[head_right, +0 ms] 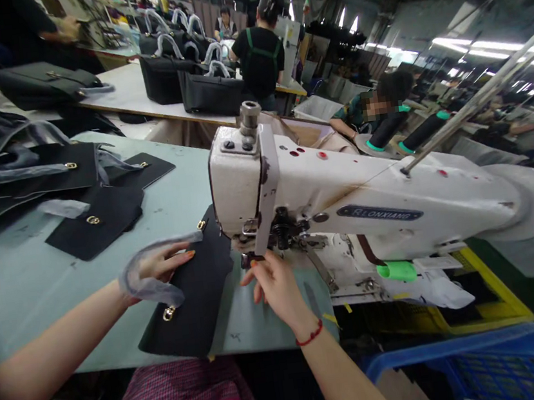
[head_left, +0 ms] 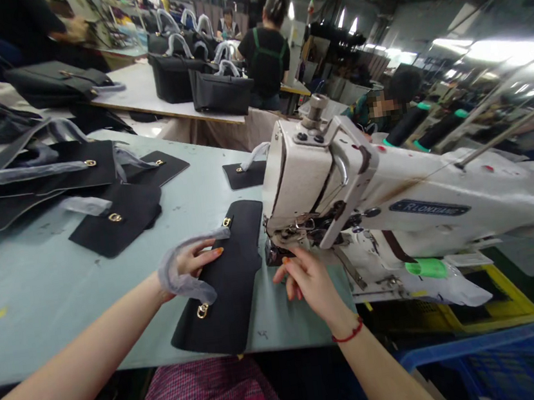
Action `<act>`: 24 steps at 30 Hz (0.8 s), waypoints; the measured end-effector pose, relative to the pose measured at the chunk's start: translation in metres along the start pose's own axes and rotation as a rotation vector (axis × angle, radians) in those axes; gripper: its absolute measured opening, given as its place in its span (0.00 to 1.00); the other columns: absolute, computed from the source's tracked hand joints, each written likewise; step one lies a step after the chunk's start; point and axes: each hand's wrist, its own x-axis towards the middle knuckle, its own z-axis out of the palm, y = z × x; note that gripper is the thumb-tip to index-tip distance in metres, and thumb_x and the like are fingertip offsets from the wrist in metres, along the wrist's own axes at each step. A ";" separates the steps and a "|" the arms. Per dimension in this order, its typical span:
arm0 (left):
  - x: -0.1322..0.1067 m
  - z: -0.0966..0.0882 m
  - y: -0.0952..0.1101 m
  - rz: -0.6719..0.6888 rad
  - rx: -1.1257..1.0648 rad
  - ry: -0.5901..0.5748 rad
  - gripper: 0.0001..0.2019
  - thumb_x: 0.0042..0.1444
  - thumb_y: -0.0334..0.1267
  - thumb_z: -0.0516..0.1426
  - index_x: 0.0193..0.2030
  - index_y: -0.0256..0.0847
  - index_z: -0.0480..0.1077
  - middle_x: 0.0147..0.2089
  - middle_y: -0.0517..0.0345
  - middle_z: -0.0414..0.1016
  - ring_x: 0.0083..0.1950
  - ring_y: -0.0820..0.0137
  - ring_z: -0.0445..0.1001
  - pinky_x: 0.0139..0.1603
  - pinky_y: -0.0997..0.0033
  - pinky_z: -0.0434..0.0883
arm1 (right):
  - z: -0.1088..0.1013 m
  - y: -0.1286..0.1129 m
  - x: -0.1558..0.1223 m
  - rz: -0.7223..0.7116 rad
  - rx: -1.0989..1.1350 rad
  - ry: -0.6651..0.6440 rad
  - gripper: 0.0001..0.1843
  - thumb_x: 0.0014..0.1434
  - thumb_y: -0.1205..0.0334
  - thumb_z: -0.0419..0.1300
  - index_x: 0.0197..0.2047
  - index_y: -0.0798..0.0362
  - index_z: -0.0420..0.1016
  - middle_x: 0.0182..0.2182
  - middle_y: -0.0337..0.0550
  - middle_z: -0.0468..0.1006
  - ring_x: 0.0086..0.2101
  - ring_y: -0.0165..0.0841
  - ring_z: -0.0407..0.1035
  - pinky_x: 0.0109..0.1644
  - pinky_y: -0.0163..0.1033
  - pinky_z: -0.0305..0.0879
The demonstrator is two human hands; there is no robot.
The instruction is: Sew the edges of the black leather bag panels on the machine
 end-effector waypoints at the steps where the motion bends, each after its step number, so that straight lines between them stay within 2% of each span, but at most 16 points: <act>1: -0.001 -0.008 -0.002 0.007 0.002 0.043 0.19 0.33 0.39 0.73 0.35 0.44 0.78 0.40 0.47 0.81 0.44 0.52 0.79 0.41 0.57 0.78 | 0.004 -0.001 0.007 0.016 0.047 0.019 0.14 0.64 0.53 0.52 0.46 0.54 0.67 0.28 0.40 0.80 0.15 0.23 0.62 0.16 0.26 0.51; 4: -0.021 -0.025 -0.006 0.093 0.002 0.275 0.14 0.48 0.44 0.66 0.40 0.42 0.74 0.48 0.52 0.77 0.56 0.55 0.73 0.56 0.56 0.71 | 0.010 -0.004 0.015 0.034 0.142 0.103 0.12 0.61 0.55 0.54 0.31 0.54 0.66 0.20 0.36 0.75 0.13 0.21 0.57 0.15 0.26 0.47; 6: -0.052 -0.022 -0.009 0.239 0.037 0.410 0.12 0.55 0.45 0.61 0.45 0.45 0.71 0.51 0.59 0.73 0.58 0.59 0.69 0.62 0.57 0.65 | 0.010 -0.005 0.013 0.015 0.158 0.140 0.15 0.60 0.58 0.54 0.23 0.54 0.64 0.15 0.34 0.69 0.13 0.21 0.54 0.16 0.27 0.46; 7: -0.069 -0.014 -0.011 0.326 0.121 0.432 0.12 0.56 0.46 0.61 0.45 0.46 0.71 0.48 0.58 0.73 0.53 0.59 0.70 0.60 0.55 0.66 | 0.009 -0.005 0.012 0.003 0.154 0.146 0.18 0.60 0.59 0.54 0.20 0.55 0.63 0.14 0.34 0.67 0.13 0.21 0.54 0.17 0.27 0.46; 9: -0.101 0.014 -0.014 0.435 0.226 0.195 0.09 0.56 0.45 0.61 0.40 0.44 0.74 0.45 0.55 0.73 0.48 0.60 0.71 0.54 0.59 0.69 | 0.006 -0.008 0.010 -0.013 0.134 0.143 0.21 0.59 0.60 0.53 0.16 0.55 0.62 0.12 0.34 0.63 0.13 0.21 0.53 0.17 0.28 0.46; 10: -0.112 0.031 -0.016 0.416 0.238 0.042 0.08 0.57 0.43 0.60 0.39 0.43 0.75 0.45 0.53 0.74 0.48 0.61 0.72 0.51 0.62 0.70 | 0.005 -0.010 0.009 -0.014 0.119 0.139 0.22 0.60 0.61 0.52 0.15 0.55 0.62 0.11 0.34 0.62 0.13 0.21 0.52 0.18 0.29 0.46; 12: -0.120 0.065 -0.018 0.268 0.188 -0.191 0.11 0.57 0.41 0.59 0.45 0.42 0.76 0.45 0.52 0.76 0.42 0.66 0.73 0.42 0.67 0.71 | 0.003 -0.015 0.009 -0.013 0.073 0.131 0.22 0.60 0.61 0.52 0.15 0.55 0.63 0.11 0.33 0.60 0.12 0.21 0.52 0.18 0.29 0.47; 13: -0.118 0.080 -0.018 0.169 0.133 -0.247 0.14 0.56 0.41 0.59 0.49 0.41 0.75 0.44 0.52 0.76 0.36 0.69 0.72 0.36 0.70 0.71 | 0.001 -0.018 0.009 -0.015 0.043 0.126 0.22 0.60 0.61 0.51 0.15 0.55 0.63 0.11 0.34 0.61 0.13 0.22 0.52 0.18 0.30 0.48; 15: -0.106 0.104 -0.018 0.006 -0.037 -0.280 0.21 0.53 0.40 0.61 0.55 0.39 0.72 0.43 0.53 0.75 0.27 0.76 0.66 0.27 0.75 0.66 | -0.001 -0.022 0.010 -0.018 -0.028 0.117 0.21 0.60 0.62 0.51 0.16 0.54 0.63 0.12 0.34 0.63 0.13 0.22 0.54 0.19 0.30 0.50; 17: -0.094 0.119 -0.015 -0.082 -0.239 -0.272 0.24 0.50 0.38 0.63 0.55 0.36 0.71 0.43 0.53 0.74 0.26 0.77 0.65 0.22 0.77 0.62 | -0.006 -0.025 0.009 -0.018 -0.117 0.088 0.21 0.62 0.63 0.50 0.17 0.54 0.63 0.13 0.34 0.65 0.14 0.23 0.55 0.20 0.30 0.52; 19: -0.087 0.127 -0.012 -0.128 -0.411 -0.267 0.24 0.47 0.36 0.65 0.53 0.35 0.73 0.43 0.52 0.74 0.29 0.76 0.67 0.22 0.79 0.63 | -0.012 -0.026 0.010 -0.051 -0.264 0.064 0.21 0.64 0.62 0.49 0.19 0.53 0.64 0.14 0.35 0.67 0.15 0.24 0.58 0.23 0.30 0.55; 21: -0.086 0.130 -0.008 -0.165 -0.507 -0.257 0.21 0.45 0.34 0.66 0.49 0.33 0.75 0.43 0.51 0.74 0.30 0.77 0.68 0.22 0.80 0.64 | -0.019 -0.026 0.013 -0.132 -0.535 0.095 0.19 0.66 0.63 0.49 0.24 0.54 0.68 0.19 0.38 0.72 0.20 0.28 0.66 0.28 0.32 0.60; 24: -0.088 0.130 -0.005 -0.212 -0.568 -0.235 0.19 0.45 0.31 0.66 0.46 0.32 0.76 0.42 0.51 0.73 0.30 0.77 0.68 0.23 0.81 0.65 | -0.026 -0.030 0.019 -0.225 -1.043 0.174 0.12 0.64 0.67 0.53 0.33 0.55 0.76 0.32 0.47 0.81 0.34 0.36 0.75 0.41 0.36 0.66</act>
